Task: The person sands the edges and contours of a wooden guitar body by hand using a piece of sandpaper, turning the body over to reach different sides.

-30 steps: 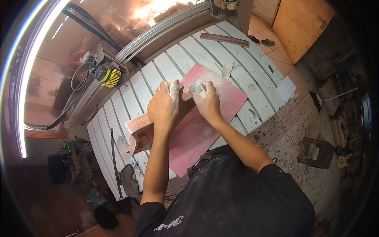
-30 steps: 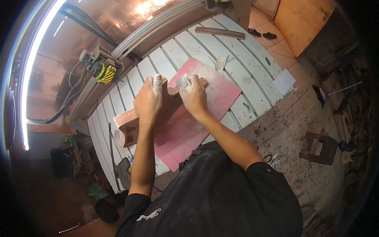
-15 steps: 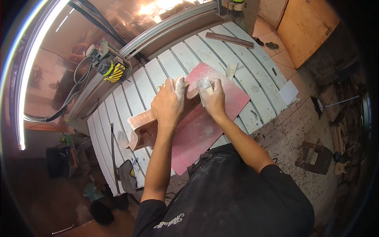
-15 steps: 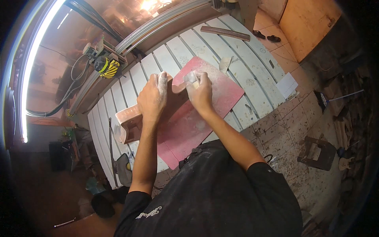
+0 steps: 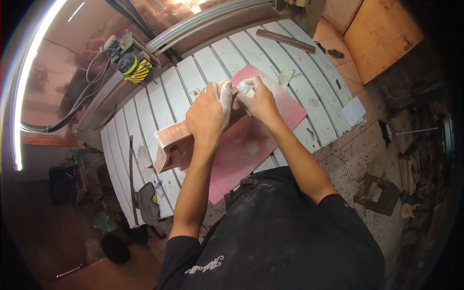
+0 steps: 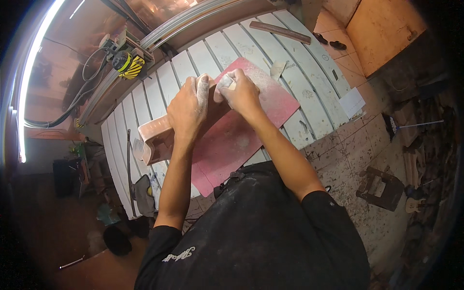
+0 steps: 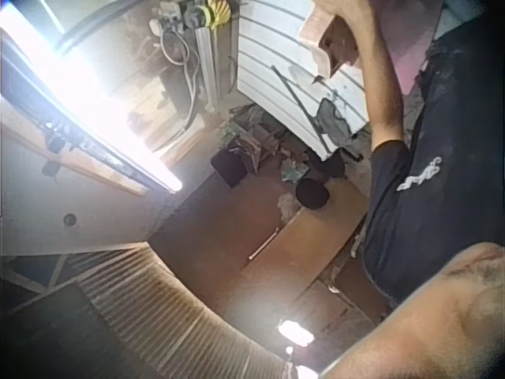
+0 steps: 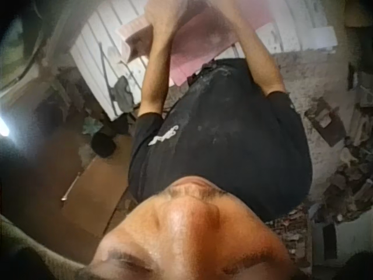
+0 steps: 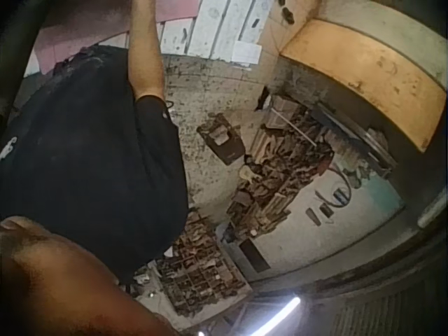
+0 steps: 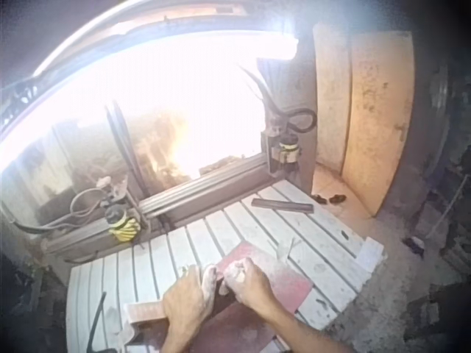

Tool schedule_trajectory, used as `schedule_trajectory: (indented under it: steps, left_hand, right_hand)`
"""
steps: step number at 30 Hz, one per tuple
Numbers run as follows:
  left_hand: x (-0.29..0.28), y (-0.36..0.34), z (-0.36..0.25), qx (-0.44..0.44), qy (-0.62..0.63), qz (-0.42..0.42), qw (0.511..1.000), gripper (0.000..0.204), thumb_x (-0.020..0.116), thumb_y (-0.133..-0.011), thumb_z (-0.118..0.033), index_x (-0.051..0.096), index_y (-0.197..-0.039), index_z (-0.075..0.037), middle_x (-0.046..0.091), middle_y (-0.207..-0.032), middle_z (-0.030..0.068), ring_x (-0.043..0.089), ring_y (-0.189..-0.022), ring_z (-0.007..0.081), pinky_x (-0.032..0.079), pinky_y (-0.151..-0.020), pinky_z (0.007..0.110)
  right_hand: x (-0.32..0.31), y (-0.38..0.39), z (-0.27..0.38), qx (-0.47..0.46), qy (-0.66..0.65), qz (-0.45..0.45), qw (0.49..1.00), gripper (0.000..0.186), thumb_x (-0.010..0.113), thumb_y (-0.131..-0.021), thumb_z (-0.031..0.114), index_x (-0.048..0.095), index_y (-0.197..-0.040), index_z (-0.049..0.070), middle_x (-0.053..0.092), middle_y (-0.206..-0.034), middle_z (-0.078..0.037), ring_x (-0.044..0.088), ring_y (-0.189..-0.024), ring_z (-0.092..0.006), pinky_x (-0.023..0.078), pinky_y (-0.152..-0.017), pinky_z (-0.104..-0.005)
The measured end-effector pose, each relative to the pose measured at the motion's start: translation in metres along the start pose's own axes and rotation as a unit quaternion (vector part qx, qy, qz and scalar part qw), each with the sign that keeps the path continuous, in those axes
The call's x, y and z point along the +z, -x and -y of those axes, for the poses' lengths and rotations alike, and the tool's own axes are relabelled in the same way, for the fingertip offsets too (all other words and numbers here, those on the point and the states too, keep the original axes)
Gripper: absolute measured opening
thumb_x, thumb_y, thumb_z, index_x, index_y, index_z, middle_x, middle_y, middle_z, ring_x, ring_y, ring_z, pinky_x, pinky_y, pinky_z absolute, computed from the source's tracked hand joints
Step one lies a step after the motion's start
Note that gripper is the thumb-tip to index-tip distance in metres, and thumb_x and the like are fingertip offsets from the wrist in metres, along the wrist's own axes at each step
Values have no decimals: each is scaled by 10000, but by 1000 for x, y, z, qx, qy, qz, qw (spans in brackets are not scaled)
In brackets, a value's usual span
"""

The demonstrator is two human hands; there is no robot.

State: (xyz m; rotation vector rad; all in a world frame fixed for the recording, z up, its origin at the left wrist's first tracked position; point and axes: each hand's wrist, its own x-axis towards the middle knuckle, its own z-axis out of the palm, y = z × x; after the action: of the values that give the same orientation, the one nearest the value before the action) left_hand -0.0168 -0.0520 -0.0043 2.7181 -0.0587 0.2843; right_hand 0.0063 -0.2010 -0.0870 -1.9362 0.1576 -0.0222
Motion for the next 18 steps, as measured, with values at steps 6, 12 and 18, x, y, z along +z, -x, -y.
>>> schedule_trajectory:
  steps: [6,12,18]
  left_hand:
    - [2,3,-2,-3,7,-31,1000,507,449,-1070,-527,641,-986,-66,708,-903,227,676,-861,477,503,-757,557]
    - [8,4,0,-27,-1,-44,999,474,467,-1065,-511,660,-979,-87,719,-905,217,683,-843,473,507,-744,559]
    - [4,-1,3,-34,-8,-50,998,440,468,-1068,-481,673,-985,-100,722,-911,216,683,-829,479,512,-733,563]
  right_hand:
    - [-2,2,3,-1,-34,-3,999,440,772,-854,277,599,-1147,-1,718,-1083,-254,696,-1058,-423,533,-921,-459]
    - [5,10,-7,-83,-3,-8,997,429,788,-824,254,601,-1108,-8,742,-1036,-235,725,-964,-403,557,-852,-450]
    - [4,14,-3,-16,-28,19,999,488,792,-820,276,581,-1150,-14,719,-1110,-247,717,-970,-392,543,-879,-450]
